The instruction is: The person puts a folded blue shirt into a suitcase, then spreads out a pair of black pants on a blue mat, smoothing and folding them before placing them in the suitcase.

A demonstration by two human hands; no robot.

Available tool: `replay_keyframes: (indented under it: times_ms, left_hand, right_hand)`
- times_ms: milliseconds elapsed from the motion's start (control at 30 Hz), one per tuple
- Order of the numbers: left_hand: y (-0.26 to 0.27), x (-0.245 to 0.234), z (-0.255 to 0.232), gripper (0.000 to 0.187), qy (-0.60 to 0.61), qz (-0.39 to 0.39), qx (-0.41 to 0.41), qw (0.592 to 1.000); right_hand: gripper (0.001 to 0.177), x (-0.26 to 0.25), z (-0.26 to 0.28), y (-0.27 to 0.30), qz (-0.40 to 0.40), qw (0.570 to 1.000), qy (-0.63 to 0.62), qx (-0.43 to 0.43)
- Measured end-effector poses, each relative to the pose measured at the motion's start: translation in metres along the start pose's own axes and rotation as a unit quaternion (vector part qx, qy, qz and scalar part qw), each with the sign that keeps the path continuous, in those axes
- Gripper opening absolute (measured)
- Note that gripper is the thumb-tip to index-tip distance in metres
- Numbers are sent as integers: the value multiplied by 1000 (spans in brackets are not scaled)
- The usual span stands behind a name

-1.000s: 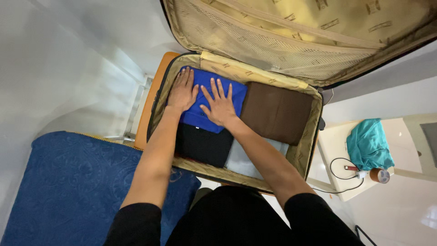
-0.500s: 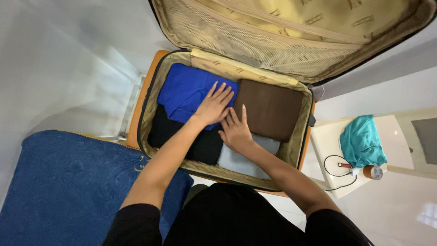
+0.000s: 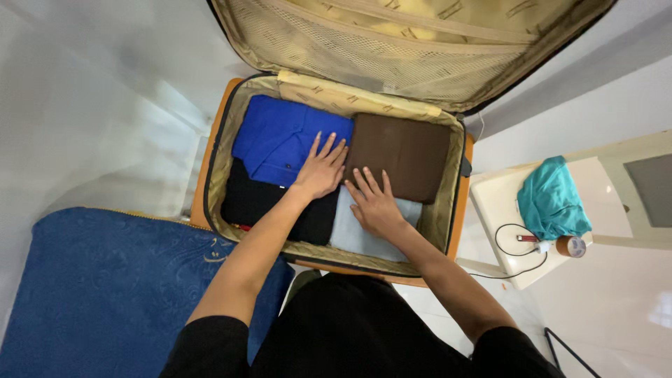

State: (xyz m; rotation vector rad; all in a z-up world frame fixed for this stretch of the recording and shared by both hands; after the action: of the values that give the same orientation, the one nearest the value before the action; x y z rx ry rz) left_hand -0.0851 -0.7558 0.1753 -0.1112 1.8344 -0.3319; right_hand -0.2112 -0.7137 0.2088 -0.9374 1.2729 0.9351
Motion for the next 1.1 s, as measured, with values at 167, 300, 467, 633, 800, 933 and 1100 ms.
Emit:
replay_keyframes:
  times_ms: [167,300,467,633,800,933,1100]
  left_hand:
    - [-1,2,1,55,-49,25,-11,998]
    - [13,-7,8,62,-2,52,-23,998]
    - [27,-12,2,61,-40,44,-26,998]
    - [33,-29,16,65,-3,20,-20,1000]
    - [50,-57,137,54,26,-130,-243,961]
    - [78,-45,172,54,97,-120,-297,942]
    - [105,-30,182,60,104,-97,-336,931]
  right_hand:
    - [65,16,-9,-11,52,998,30,12]
    - [66,6,-18,-23,19,998,40,38]
    - [65,20,-30,-46,12,996,60,59]
    - [70,35,-37,-51,19,996,53,70]
    - [55,28,-69,-82,10,997,56,48]
    - [48,31,-95,-111,53,997,39,50]
    - [55,44,-86,-130,69,989,124,-51]
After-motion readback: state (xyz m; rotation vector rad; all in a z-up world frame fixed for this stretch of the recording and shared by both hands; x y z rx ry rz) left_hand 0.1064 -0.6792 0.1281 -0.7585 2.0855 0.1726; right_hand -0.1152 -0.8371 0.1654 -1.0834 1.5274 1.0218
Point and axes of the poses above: each hand's wrist, its own y-axis away from the middle knuckle, its own x-axis out of the palm, z = x × y, the point moved 9 cm from there along -y, towards the middle knuckle, and after that the axes turned 11 degrees about -x, right-handed, at the moved point
